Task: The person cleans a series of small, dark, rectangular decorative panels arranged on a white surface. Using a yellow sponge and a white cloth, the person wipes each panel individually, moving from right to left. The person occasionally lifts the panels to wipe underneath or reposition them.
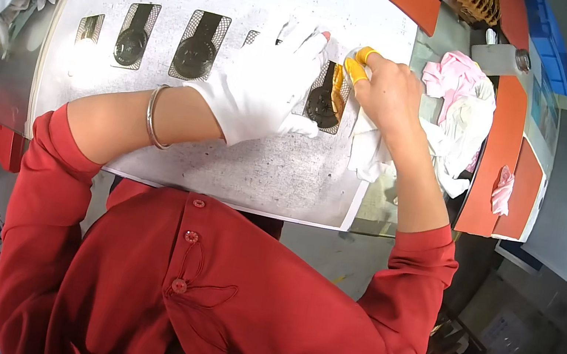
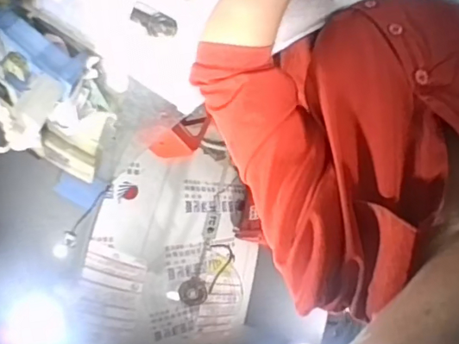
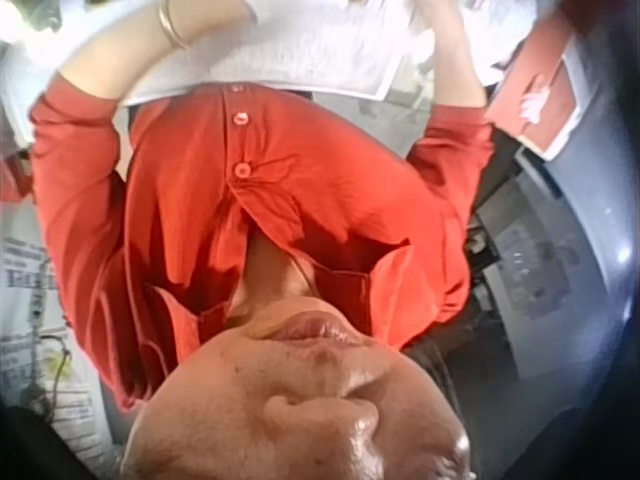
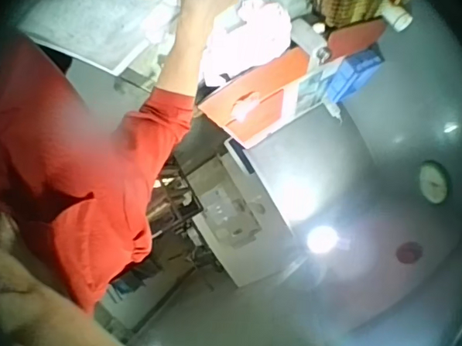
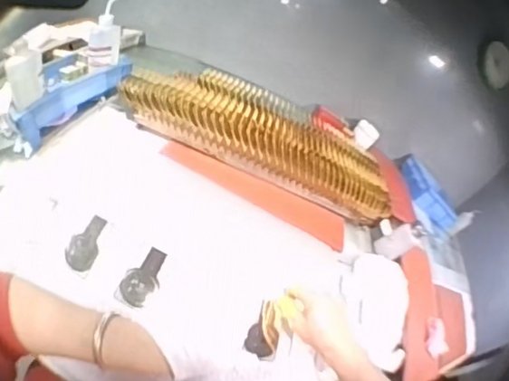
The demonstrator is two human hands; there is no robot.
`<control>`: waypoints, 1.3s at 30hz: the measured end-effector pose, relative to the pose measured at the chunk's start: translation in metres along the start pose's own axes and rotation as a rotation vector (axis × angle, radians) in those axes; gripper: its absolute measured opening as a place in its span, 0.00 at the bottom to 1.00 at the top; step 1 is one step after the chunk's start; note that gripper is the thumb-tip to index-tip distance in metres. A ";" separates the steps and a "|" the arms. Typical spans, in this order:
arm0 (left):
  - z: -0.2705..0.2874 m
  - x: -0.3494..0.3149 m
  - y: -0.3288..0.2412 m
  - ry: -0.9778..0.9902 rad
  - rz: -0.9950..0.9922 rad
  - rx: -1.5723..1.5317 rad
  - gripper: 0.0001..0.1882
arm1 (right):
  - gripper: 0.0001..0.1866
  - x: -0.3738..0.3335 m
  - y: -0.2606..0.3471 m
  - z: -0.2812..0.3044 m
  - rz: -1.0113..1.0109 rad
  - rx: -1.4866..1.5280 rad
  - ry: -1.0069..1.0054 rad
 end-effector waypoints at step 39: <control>0.041 -0.031 0.068 0.370 0.052 0.060 0.43 | 0.10 0.004 0.090 -0.006 0.190 -0.027 0.031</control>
Point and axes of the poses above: each hand's wrist, its own x-axis towards the middle knuckle, its own z-axis out of the back of the hand, y = z × x, the point moved 2 cm from there along x, towards the middle knuckle, and after that the axes turned 10 degrees about -z, right-handed, at the moved point
